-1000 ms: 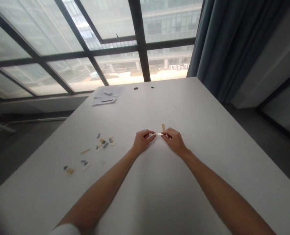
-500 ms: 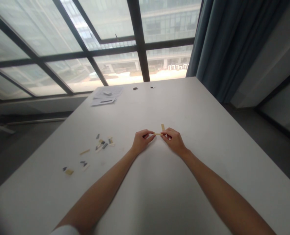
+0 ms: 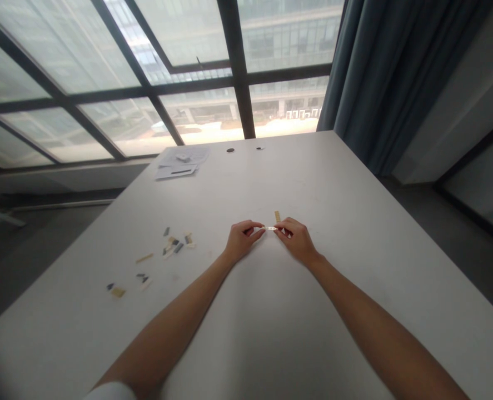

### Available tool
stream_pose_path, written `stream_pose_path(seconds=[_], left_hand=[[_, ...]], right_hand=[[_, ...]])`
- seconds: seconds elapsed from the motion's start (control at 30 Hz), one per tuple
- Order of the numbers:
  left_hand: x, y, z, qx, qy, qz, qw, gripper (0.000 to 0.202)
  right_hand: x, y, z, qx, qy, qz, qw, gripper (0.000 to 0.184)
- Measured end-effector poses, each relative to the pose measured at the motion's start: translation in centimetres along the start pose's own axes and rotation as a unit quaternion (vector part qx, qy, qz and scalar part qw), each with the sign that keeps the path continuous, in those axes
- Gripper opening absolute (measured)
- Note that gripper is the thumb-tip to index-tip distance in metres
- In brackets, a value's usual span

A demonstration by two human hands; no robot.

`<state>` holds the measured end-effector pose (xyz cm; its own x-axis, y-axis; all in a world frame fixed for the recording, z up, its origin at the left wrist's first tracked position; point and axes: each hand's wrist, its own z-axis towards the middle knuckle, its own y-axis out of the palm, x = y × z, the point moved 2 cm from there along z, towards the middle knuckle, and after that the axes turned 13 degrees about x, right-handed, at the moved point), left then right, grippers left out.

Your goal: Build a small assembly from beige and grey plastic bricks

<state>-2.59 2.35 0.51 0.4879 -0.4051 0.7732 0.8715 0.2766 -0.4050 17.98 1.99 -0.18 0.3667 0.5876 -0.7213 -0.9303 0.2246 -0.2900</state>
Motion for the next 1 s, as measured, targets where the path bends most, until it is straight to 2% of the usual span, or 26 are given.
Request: stream_pose_path(seconds=[0.4,1.0], left_hand=[[-0.10,0.08,0.11,-0.004,0.002,-0.004,1.000,0.025],[-0.26,0.12,0.09,-0.003,-0.003,-0.009,1.000,0.022]], right_hand=[[-0.04,0.06,0.07,-0.006,0.000,0.000,1.000,0.019],[0.05,0.05,0.02,-0.011,0.000,-0.005,1.000,0.015]])
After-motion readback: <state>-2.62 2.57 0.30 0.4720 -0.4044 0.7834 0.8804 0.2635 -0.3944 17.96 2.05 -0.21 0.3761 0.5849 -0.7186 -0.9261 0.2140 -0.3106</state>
